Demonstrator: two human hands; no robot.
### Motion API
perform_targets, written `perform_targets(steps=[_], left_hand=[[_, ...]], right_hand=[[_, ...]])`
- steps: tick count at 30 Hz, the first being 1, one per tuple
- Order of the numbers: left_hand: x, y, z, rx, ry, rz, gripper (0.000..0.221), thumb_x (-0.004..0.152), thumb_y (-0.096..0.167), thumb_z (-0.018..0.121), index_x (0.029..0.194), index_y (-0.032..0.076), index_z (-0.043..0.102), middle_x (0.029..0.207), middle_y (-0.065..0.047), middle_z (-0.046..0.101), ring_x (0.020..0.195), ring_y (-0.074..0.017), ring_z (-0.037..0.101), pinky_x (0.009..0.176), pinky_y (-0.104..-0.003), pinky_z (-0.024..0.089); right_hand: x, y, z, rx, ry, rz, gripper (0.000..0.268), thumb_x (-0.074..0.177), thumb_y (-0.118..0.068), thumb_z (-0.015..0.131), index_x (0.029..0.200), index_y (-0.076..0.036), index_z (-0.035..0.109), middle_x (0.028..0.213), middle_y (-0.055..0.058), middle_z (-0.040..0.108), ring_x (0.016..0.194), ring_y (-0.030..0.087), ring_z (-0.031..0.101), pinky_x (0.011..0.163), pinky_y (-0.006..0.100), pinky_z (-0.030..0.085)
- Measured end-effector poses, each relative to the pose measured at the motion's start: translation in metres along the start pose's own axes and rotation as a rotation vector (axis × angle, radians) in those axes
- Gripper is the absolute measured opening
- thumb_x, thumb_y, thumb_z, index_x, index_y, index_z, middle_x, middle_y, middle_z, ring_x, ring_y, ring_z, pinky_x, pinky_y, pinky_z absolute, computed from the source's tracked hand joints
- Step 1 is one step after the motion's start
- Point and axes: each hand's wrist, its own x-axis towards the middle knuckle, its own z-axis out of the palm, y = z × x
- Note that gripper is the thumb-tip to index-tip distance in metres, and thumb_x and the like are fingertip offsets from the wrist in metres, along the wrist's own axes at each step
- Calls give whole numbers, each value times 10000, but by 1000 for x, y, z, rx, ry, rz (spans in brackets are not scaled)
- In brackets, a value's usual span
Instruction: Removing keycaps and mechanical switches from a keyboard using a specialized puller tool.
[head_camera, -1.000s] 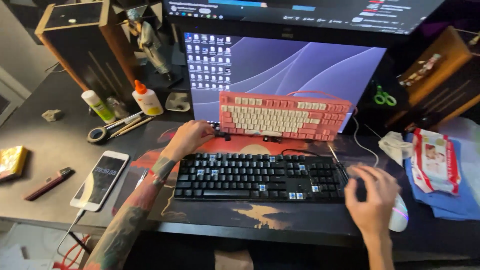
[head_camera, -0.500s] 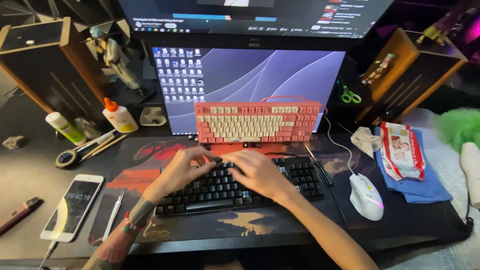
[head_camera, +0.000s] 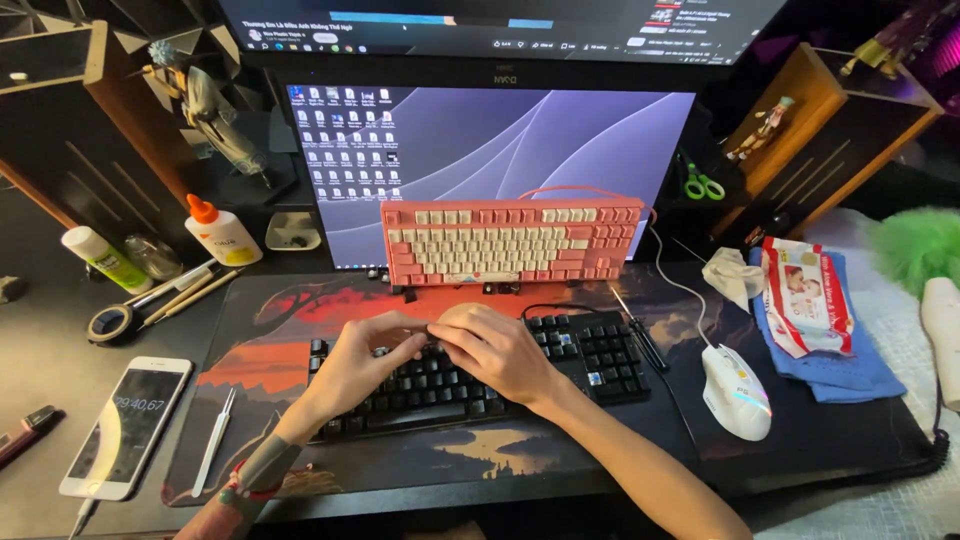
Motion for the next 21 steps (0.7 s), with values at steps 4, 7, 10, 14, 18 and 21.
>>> perform_targets(steps=[4,7,10,14,18,21], left_hand=[[-1,-4,7,-27,36,49,309,1178,160,740,1421,81,915,1100,-174,959,1060,-352,951,1052,-596,748],[-1,-7,10,-43,49,95,320,1186,135,724,1438,81,913,1124,-180,953,1061,-343,943,1037,-592,754],[-2,-6,12,-47,69,129,319,1183,134,734,1441,85,915,1130,-173,956,1053,-332,940,1029,-576,754],[-6,-9,15,-50,115,134,301,1153,136,797,1416,73,927,1059,-182,973,976,-325,946,1001,-553,756],[-9,-4,16,-50,116,145,288,1140,125,812,1396,64,929,980,-181,964,960,-339,944,999,-565,747],[-11,-3,18,-55,116,150,282,1111,123,855,1378,70,930,965,-169,968,946,-327,947,984,-550,747]], right_hand=[[-6,1,4,-37,70,-3,158,1177,-147,818,1333,-162,840,1121,-18,791,895,187,781,711,329,702],[-6,-1,6,-26,108,-4,160,1157,-147,849,1317,-155,849,1082,-11,790,851,186,770,669,323,683],[-9,-1,9,-9,141,-24,173,1137,-120,862,1309,-137,855,1055,8,794,828,201,771,639,317,666],[-10,-6,8,2,168,-32,178,1110,-124,892,1286,-126,864,1025,7,801,805,208,779,618,306,649],[-15,-2,12,6,171,-25,212,1094,-114,901,1302,-126,866,1048,18,822,815,230,795,627,328,669],[-11,-6,5,17,149,-9,244,1095,-65,878,1330,-124,848,1058,37,832,807,243,798,624,342,671]])
